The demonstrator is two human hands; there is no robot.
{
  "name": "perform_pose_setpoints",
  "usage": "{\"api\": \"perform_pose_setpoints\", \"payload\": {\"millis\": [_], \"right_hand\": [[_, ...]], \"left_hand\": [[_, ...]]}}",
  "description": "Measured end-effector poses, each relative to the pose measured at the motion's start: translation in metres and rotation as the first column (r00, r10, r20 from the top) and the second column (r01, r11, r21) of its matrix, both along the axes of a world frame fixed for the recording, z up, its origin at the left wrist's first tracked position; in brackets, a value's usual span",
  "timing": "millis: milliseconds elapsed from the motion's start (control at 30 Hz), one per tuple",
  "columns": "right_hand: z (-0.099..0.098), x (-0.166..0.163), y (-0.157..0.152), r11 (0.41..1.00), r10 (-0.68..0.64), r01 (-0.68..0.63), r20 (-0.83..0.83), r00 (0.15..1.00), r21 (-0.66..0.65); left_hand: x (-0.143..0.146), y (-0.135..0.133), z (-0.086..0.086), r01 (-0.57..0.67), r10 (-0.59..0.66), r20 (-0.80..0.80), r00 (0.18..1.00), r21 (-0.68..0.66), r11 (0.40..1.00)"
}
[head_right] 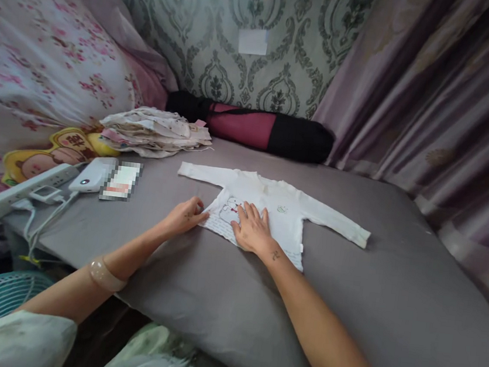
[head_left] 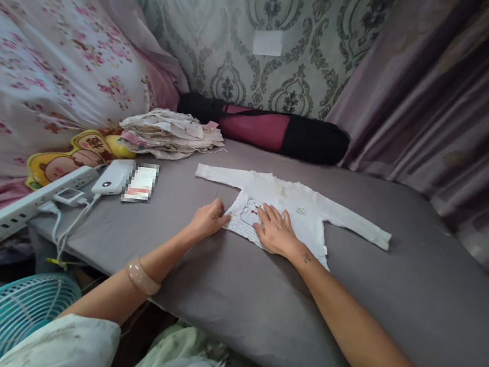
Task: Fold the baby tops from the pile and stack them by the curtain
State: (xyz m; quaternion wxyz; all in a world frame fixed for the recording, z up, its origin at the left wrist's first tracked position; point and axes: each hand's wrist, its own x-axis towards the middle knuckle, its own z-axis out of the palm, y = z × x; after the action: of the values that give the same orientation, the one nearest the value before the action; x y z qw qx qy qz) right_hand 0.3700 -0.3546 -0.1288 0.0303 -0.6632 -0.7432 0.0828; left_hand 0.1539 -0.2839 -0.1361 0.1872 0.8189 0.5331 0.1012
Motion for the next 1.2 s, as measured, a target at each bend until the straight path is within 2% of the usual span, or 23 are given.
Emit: {"api": "perform_pose_setpoints", "payload": {"millis": [167,267,400,567,733,933,1067,1200], "right_hand": [[0.006,-0.02,0.026,0.994,-0.019,0.018,0.012,1.0,0.108],[-0.001,-0.038,0.046,0.998,-0.038,0.039,-0.011,0.999,0.059],[-0.012,-0.055,0.063,0.996,-0.088,0.088,-0.038,0.995,0.005],[-0.023,-0.061,0.067,0.988,-0.131,0.134,-0.042,0.991,0.076],[-0.027,-0.061,0.065,0.985,-0.14,0.144,-0.046,0.989,0.095],[-0.021,-0.069,0.065,0.978,-0.2,0.204,-0.061,0.978,0.052],[-0.021,-0.086,0.054,0.955,-0.286,0.292,-0.102,0.953,0.052],[-0.019,-0.107,0.033,0.963,-0.258,0.267,-0.146,0.955,0.046]], "left_hand": [[-0.004,-0.018,-0.001,0.182,-0.168,-0.088,0.982,0.184,0.966],[-0.006,-0.024,-0.003,0.23,-0.203,-0.146,0.968,0.204,0.951],[-0.011,-0.023,-0.014,0.203,-0.183,-0.099,0.978,0.246,0.948],[-0.013,-0.023,-0.027,0.142,-0.16,0.038,0.986,0.29,0.946],[-0.012,-0.027,-0.022,0.072,-0.11,0.124,0.986,0.278,0.958],[-0.011,-0.029,-0.015,0.03,-0.068,0.149,0.987,0.242,0.97],[-0.013,-0.026,-0.019,-0.004,-0.043,0.187,0.981,0.243,0.97],[-0.016,-0.022,-0.025,-0.079,-0.002,0.3,0.954,0.258,0.963]]}}
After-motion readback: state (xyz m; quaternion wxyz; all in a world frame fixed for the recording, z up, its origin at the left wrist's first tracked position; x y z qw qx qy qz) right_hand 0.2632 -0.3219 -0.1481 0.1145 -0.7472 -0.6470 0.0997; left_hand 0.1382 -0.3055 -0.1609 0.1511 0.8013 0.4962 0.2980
